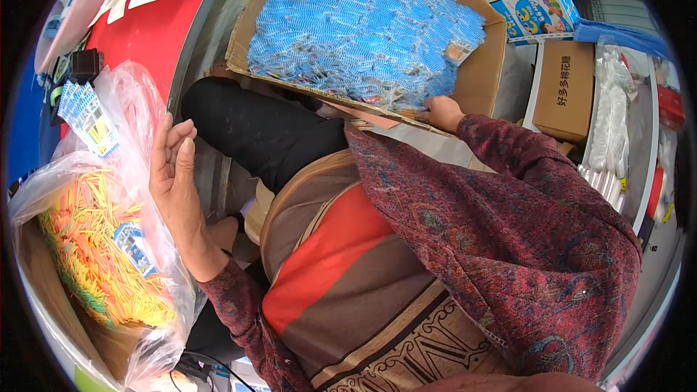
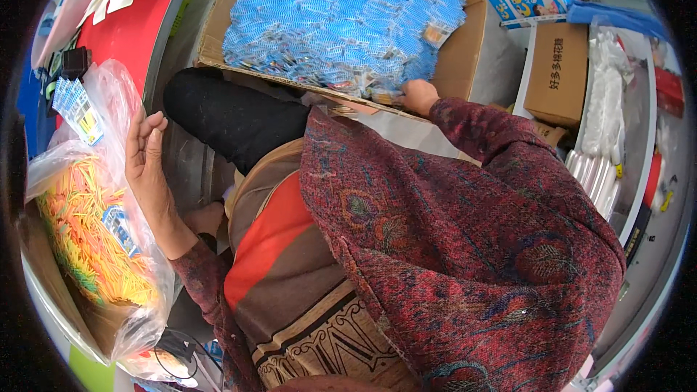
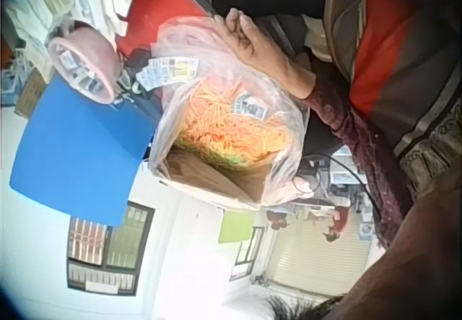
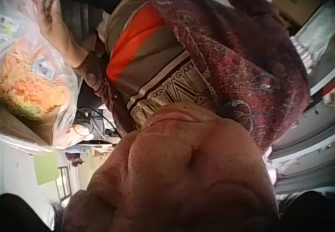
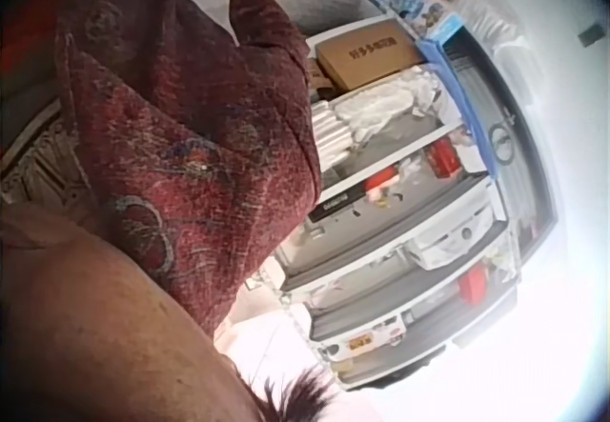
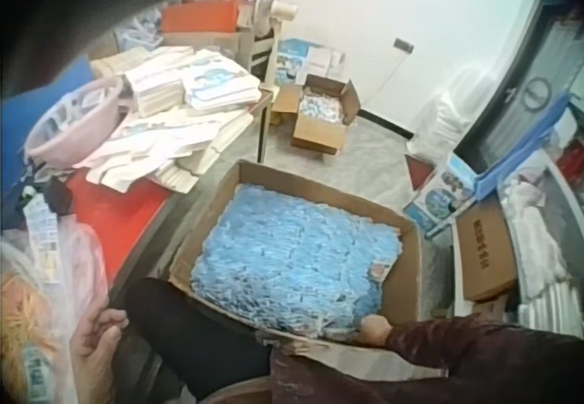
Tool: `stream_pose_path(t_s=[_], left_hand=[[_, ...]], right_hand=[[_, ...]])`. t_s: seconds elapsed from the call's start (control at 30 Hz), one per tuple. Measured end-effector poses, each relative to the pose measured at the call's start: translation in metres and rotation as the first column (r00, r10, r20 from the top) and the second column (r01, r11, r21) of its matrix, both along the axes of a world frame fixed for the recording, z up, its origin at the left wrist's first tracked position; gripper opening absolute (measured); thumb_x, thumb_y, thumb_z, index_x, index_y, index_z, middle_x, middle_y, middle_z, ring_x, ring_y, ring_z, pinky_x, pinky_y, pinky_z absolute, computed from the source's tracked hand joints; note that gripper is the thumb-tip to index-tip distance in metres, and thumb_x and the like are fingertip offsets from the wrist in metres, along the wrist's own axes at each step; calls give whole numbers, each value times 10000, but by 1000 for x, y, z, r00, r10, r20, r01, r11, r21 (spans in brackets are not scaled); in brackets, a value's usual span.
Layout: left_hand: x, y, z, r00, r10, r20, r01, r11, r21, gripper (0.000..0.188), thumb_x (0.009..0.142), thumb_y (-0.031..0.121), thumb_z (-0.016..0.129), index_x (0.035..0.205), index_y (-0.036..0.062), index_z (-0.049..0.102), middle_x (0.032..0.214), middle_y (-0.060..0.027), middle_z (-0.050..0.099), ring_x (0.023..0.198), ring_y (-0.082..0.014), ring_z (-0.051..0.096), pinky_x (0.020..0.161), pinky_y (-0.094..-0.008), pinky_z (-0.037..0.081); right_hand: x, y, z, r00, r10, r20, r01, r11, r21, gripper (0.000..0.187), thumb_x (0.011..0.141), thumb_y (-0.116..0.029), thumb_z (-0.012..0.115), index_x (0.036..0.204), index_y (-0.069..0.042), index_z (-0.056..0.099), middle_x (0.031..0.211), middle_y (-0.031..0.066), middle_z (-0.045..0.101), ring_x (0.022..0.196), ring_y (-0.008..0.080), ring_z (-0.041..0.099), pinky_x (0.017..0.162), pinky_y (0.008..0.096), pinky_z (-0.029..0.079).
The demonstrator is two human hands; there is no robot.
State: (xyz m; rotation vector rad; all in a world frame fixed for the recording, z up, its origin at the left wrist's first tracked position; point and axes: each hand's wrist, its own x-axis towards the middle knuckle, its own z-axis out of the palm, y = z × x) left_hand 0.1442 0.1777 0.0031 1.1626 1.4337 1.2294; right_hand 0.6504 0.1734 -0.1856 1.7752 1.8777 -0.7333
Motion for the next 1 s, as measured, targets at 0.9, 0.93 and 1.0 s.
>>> stream_pose_path(t_s=[0.9, 0.93, 1.0], left_hand=[[-66, -5, 20, 890, 427, -156, -401, 899, 176, 446, 885, 81, 657, 1298, -32, 534, 1205, -145, 615, 1122, -202, 577, 966, -311, 445], [-78, 5, 19, 866, 452, -214, -414, 888, 202, 493, 865, 98, 681, 1311, -38, 519, 1231, -170, 601, 1148, -231, 569, 977, -326, 441], [-97, 31, 16, 794, 458, -400, -389, 888, 245, 571, 836, 110, 705, 1337, -44, 478, 1266, -196, 568, 1180, -264, 546, 995, -341, 429]], right_hand=[[-13, 55, 14, 821, -287, -494, 184, 951, -247, 236, 842, -186, 660, 876, 48, 670, 719, 131, 661, 617, 179, 657, 532, 331, 520], [-10, 54, 24, 816, -283, -504, 181, 953, -241, 236, 842, -186, 660, 876, 48, 670, 719, 131, 661, 617, 179, 657, 532, 331, 520], [-8, 50, 42, 800, -284, -528, 264, 958, -115, 202, 898, -160, 621, 987, 15, 670, 773, 36, 645, 653, 114, 633, 546, 275, 508]])
